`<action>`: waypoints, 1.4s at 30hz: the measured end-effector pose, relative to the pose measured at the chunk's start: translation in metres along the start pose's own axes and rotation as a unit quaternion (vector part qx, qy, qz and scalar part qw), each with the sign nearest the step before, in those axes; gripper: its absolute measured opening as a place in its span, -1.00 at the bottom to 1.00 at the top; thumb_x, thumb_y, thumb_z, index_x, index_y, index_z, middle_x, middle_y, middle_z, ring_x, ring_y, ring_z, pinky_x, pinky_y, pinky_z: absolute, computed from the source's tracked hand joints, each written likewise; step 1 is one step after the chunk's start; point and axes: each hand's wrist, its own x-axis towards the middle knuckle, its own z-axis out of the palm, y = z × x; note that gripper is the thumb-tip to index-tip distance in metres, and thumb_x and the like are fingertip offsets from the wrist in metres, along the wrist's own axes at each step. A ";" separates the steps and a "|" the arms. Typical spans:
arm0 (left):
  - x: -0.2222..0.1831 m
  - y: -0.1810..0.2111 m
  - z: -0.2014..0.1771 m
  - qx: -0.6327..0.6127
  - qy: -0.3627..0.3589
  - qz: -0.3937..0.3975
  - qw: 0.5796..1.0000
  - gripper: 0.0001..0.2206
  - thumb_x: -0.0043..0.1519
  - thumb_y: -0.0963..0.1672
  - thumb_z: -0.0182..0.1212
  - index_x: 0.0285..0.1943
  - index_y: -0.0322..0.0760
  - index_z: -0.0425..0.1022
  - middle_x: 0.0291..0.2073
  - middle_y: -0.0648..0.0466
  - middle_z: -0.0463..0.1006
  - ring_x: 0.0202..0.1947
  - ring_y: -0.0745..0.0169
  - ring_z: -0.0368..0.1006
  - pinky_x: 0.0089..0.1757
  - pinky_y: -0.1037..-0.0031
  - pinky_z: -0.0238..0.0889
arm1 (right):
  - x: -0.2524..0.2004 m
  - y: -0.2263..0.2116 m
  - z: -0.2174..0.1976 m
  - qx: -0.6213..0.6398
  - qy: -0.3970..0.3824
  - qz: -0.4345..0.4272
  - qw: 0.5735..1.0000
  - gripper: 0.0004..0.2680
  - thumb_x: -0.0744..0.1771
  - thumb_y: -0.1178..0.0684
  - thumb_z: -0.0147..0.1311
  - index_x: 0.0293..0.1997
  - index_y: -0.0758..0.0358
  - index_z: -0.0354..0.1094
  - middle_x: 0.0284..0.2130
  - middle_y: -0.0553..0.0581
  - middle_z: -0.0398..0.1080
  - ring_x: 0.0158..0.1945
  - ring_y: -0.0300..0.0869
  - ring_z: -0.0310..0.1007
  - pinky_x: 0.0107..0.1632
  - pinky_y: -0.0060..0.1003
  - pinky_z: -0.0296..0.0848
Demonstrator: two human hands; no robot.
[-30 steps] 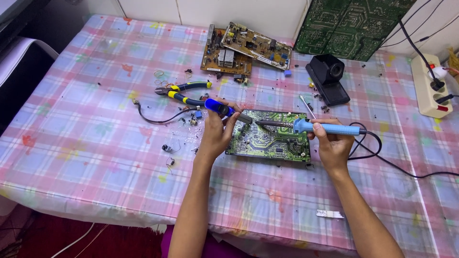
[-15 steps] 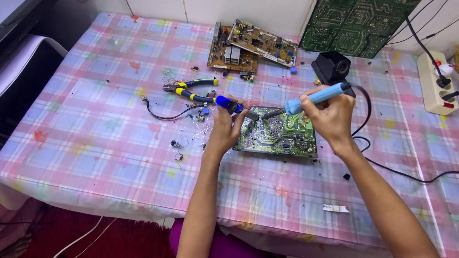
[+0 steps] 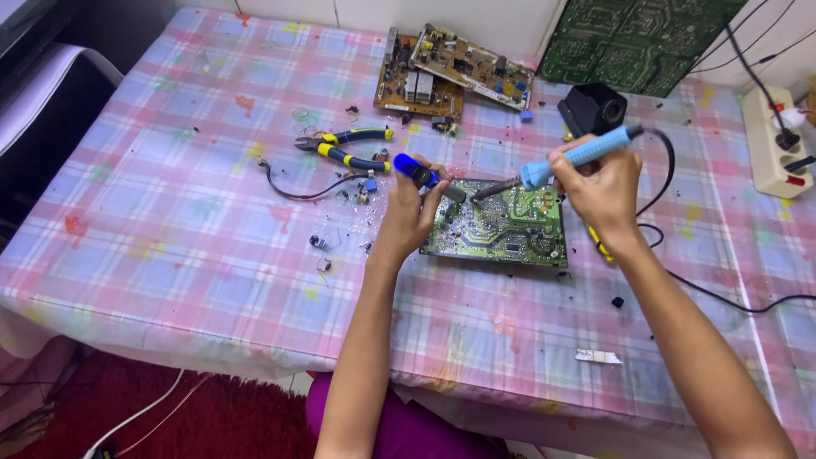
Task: Removing solder from electronic components on a circuit board using a soldering iron and a manual desoldering pump.
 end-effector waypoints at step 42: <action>0.004 -0.005 -0.002 0.014 0.000 0.002 1.000 -0.78 0.20 -0.26 -0.04 -0.06 -0.33 0.01 -0.30 -0.14 0.43 -0.19 -0.22 0.44 -0.28 0.14 0.44 | -0.061 0.104 0.018 0.301 0.175 0.151 0.925 -0.93 0.27 0.21 0.04 -0.35 0.42 0.31 -0.49 0.22 0.31 -0.62 -0.20 0.34 -0.50 -0.41 0.44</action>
